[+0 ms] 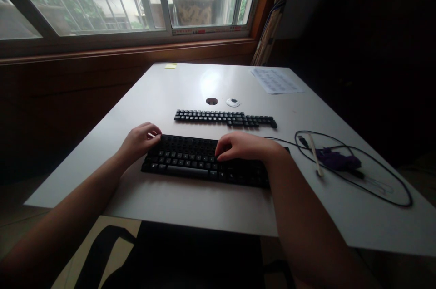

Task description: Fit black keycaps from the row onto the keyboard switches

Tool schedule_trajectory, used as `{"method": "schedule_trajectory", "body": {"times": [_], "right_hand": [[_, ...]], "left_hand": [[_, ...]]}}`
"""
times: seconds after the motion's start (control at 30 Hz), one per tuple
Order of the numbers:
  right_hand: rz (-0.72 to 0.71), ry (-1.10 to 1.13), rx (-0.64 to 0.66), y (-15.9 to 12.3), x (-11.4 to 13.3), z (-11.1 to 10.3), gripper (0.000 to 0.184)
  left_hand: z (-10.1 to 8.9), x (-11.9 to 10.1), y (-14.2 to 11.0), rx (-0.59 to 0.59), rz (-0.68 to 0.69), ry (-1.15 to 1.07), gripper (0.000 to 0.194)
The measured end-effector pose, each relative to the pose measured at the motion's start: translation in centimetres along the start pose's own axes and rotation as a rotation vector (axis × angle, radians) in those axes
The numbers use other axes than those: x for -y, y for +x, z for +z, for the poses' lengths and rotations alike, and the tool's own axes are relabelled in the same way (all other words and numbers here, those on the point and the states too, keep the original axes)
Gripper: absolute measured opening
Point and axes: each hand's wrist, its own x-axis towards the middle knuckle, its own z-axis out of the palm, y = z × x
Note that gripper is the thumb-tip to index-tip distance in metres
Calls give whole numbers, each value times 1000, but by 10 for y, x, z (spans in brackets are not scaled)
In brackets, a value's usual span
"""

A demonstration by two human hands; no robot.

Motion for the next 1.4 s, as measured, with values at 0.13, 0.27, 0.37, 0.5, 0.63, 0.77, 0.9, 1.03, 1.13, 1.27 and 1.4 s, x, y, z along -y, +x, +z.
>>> {"method": "schedule_trajectory", "body": {"times": [0.13,0.27,0.37,0.5,0.63,0.77,0.9,1.03,1.13,1.27,1.4], "right_hand": [[4,4,9,0,2,0,19],[-4,-3,3,0,3,2,19],[2,-10,-8,2,1,4,18],[23,-18,2,3,1,6,19],[65,-30,44,3,6,5,26],[87,-22,54,1,11,4,28],[78,9,55,-2,8,0,34],[57,18,-74,-3,0,-3,39],[22,-9,-159,-1,-4,-2,46],[27,-102,-191,0,-6,1,56],[57,-134,-163,0,-8,4,68]], "left_hand": [[1,0,0,2,-2,9,11],[1,1,0,3,1,11,10],[1,2,0,5,4,12,11],[1,2,0,10,4,13,11],[1,3,0,9,2,6,11],[1,2,0,10,3,7,11],[1,2,0,12,-1,3,11],[1,3,0,16,-1,-3,12],[1,3,0,16,3,-2,12],[1,2,0,14,7,-2,12],[1,3,0,17,7,-1,12]]}}
